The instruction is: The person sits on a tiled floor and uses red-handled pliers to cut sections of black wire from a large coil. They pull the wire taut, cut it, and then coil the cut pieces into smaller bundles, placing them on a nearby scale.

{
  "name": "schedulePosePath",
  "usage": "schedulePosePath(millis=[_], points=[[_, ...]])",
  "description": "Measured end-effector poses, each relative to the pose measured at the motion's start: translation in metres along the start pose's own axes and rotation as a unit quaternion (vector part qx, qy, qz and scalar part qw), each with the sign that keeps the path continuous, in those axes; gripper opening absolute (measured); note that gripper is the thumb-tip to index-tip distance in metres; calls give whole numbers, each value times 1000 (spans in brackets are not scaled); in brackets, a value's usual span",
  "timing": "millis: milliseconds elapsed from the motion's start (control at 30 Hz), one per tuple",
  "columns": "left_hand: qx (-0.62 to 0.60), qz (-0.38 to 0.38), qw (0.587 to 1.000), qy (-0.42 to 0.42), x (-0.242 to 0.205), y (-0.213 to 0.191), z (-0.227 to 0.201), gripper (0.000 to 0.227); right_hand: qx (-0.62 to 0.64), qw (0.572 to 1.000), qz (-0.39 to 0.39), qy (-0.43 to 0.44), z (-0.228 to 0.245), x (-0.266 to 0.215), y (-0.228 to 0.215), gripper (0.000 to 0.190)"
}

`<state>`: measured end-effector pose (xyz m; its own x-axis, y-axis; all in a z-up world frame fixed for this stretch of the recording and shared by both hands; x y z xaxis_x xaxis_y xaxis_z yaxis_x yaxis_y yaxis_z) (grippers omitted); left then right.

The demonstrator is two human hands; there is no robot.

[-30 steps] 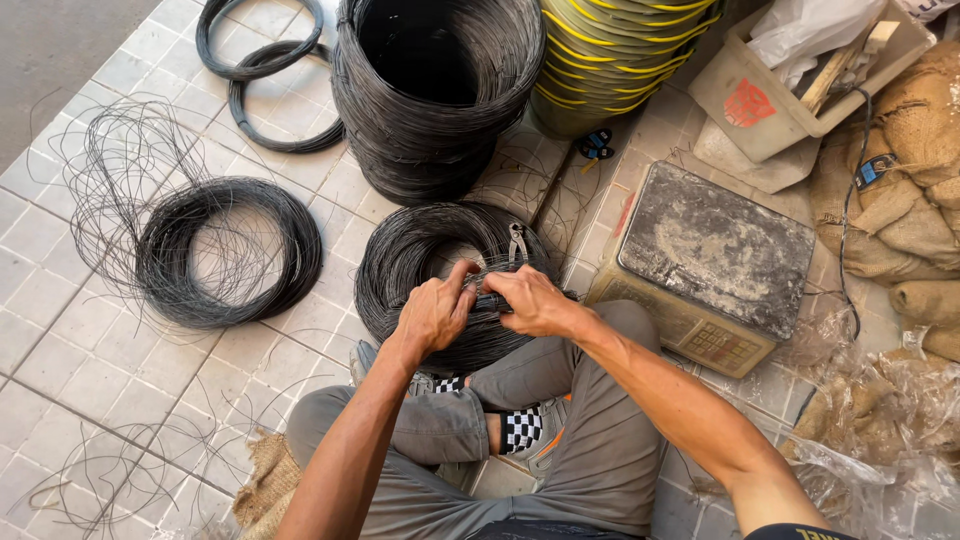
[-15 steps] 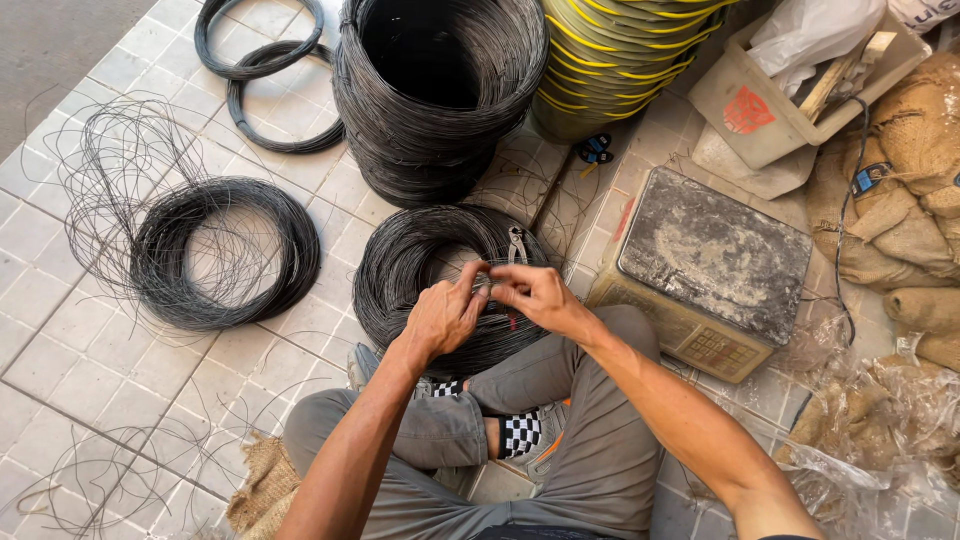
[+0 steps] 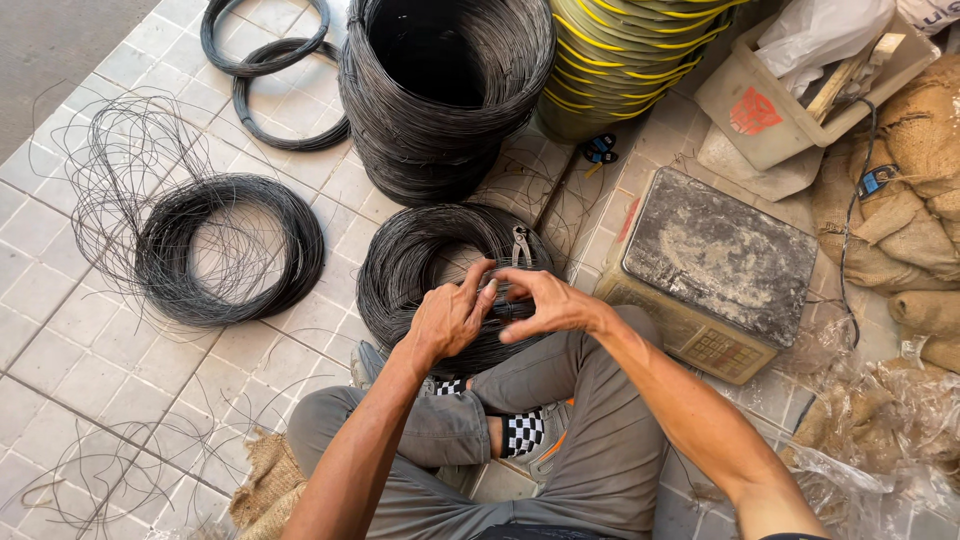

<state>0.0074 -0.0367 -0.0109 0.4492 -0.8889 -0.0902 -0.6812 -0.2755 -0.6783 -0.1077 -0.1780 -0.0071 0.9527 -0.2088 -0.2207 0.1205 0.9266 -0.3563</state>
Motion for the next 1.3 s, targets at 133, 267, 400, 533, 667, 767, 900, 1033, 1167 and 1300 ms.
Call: schedulePosePath(millis=[133, 267, 400, 533, 667, 767, 900, 1033, 1167, 1300], points=[[1, 6, 1000, -7, 1, 1, 8, 50, 33, 995, 89, 10, -10, 6, 11, 90], [15, 2, 1000, -15, 0, 1, 12, 51, -142, 985, -4, -100, -36, 9, 22, 49], [19, -2, 1000, -11, 3, 2, 8, 50, -62, 994, -62, -67, -28, 2, 15, 34], [22, 0, 1000, -9, 2, -6, -6, 50, 62, 995, -82, 9, -26, 6, 9, 34], [15, -14, 1000, -14, -5, -19, -18, 54, 73, 977, -192, 54, -27, 10, 3, 70], [16, -17, 1000, -12, -7, -22, -16, 57, -11, 972, -233, -22, -19, 12, 4, 35], [15, -15, 1000, -13, -7, -18, -7, 59, -55, 968, -185, -162, 2, 0, 14, 22], [16, -10, 1000, -7, -2, -6, 1, 61, -37, 992, -83, -91, 6, -5, 4, 60], [22, -15, 1000, -5, -2, -1, 6, 62, -122, 990, 2, -65, -17, -2, 13, 75], [27, -20, 999, -7, -2, -3, 8, 62, -202, 968, -85, -119, -40, 2, 24, 44]])
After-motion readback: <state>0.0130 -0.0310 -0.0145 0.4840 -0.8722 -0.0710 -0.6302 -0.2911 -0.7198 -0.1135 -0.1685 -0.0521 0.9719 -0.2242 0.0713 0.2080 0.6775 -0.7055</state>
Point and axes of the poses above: each hand's wrist, its own x-axis towards the middle knuckle, its own y-axis out of the palm, z = x × y, the point moved 5 cm from there along x, towards the middle knuckle, and after that the axes turned 11 degrees about -z, right-handed, at the moved point
